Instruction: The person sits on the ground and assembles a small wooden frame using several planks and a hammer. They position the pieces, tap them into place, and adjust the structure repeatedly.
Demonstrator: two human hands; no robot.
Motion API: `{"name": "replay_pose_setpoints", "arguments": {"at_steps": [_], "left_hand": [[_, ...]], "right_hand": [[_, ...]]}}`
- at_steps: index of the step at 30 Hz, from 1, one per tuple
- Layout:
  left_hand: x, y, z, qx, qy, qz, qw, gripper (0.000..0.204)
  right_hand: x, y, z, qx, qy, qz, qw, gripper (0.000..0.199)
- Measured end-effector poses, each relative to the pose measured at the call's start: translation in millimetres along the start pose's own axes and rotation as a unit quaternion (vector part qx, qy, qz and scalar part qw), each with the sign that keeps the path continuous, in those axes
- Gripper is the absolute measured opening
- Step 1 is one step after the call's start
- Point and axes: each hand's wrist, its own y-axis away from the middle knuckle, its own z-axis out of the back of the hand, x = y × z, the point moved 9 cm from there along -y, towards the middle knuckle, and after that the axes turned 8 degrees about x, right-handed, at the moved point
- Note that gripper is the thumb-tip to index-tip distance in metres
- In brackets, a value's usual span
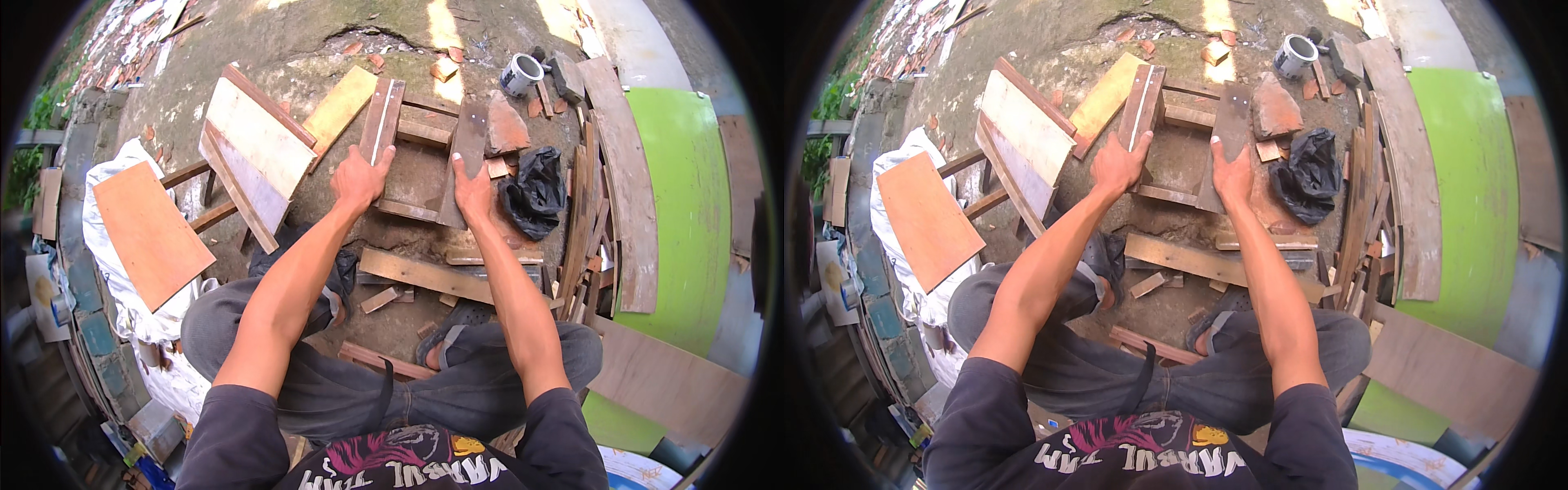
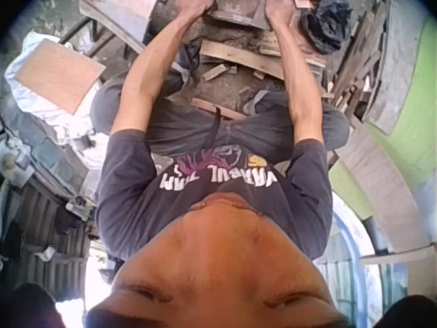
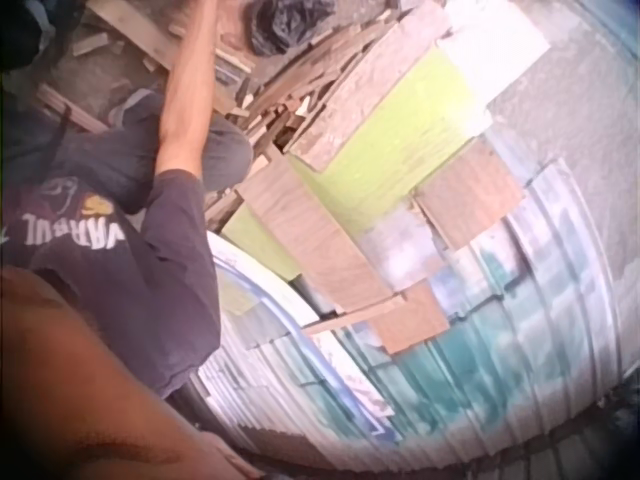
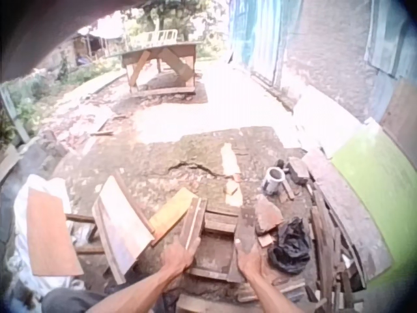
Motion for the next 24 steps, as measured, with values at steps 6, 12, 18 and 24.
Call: {"name": "replay_pose_setpoints", "arguments": {"at_steps": [6,12,18,24], "left_hand": [[-4.9,1.7,-4.1,0.027,-0.013,-0.028,0.999,0.092],[2.5,-25.6,-1.8,0.053,-0.021,-0.138,0.989,0.096],[-63.8,-32.9,21.8,0.034,-0.194,-0.262,0.945,0.066],[-6.8,-27.9,22.9,-0.154,0.003,-0.128,0.980,0.073]], "right_hand": [[-14.1,-11.8,-3.6,0.050,-0.086,-0.033,0.995,0.073],[-22.4,37.4,-8.5,0.016,-0.243,-0.101,0.965,0.080],[-52.6,94.2,-60.8,-0.035,-0.316,-0.145,0.937,0.078],[-34.1,86.3,-15.0,-0.007,-0.167,-0.168,0.972,0.077]]}}
